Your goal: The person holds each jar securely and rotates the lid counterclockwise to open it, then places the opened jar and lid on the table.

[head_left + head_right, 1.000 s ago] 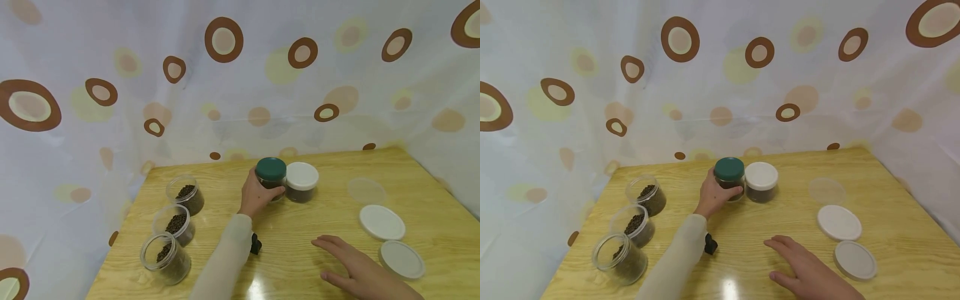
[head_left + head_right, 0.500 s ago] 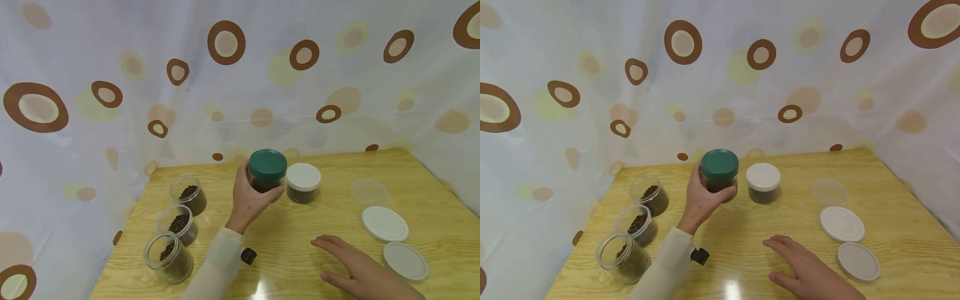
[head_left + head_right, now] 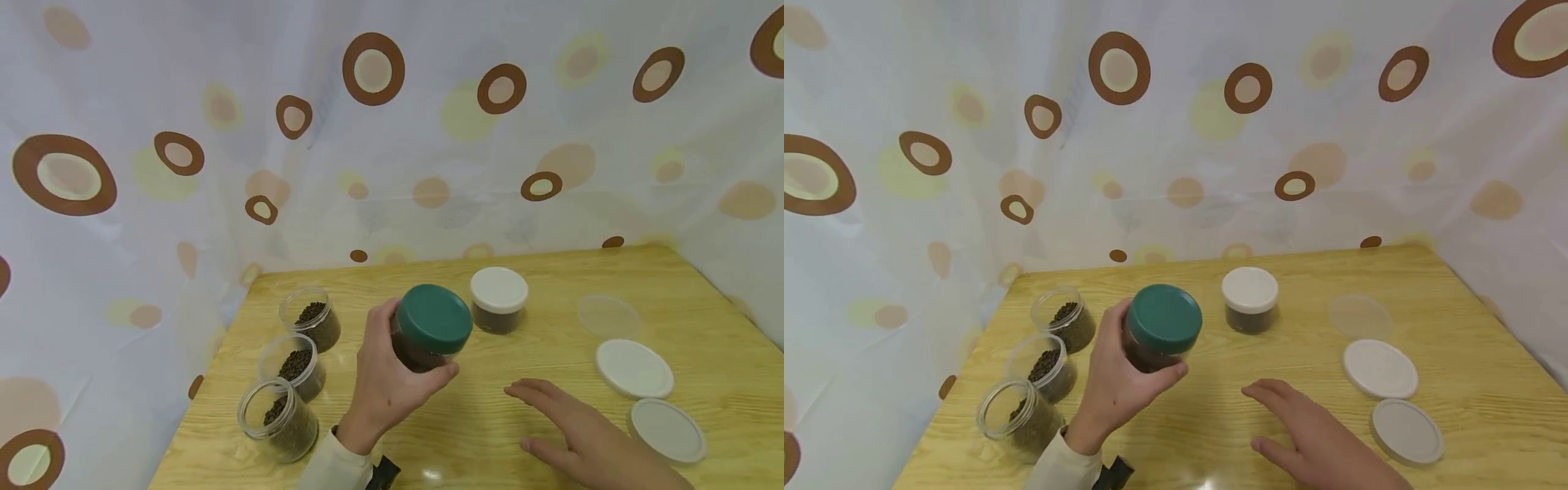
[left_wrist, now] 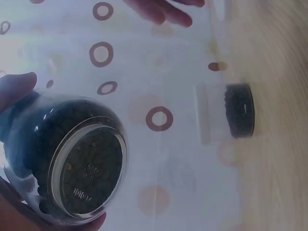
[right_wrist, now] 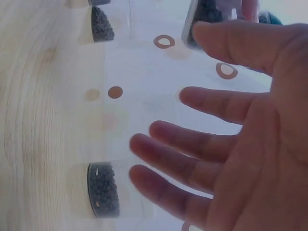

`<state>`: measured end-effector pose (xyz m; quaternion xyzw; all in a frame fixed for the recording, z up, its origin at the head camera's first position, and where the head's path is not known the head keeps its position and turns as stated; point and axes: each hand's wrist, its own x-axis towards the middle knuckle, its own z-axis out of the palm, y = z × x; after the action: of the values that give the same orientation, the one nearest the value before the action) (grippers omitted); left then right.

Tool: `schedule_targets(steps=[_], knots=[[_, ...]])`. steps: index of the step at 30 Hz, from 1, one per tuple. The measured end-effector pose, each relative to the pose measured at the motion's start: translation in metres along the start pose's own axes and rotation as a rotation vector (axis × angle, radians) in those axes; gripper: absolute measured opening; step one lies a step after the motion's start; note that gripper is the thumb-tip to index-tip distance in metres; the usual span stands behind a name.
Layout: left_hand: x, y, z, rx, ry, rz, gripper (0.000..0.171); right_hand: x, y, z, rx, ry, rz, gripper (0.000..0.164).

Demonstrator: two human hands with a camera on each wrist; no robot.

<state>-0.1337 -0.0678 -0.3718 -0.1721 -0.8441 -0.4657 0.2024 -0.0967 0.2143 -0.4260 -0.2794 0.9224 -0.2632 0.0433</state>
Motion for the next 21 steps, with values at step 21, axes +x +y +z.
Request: schedule_targets(steps=[21], knots=[[-0.03, -0.009, 0.024, 0.281, -0.161, 0.18, 0.094, 0.031, -0.041, -0.017, 0.204, 0.329, -0.107, 0.055]])
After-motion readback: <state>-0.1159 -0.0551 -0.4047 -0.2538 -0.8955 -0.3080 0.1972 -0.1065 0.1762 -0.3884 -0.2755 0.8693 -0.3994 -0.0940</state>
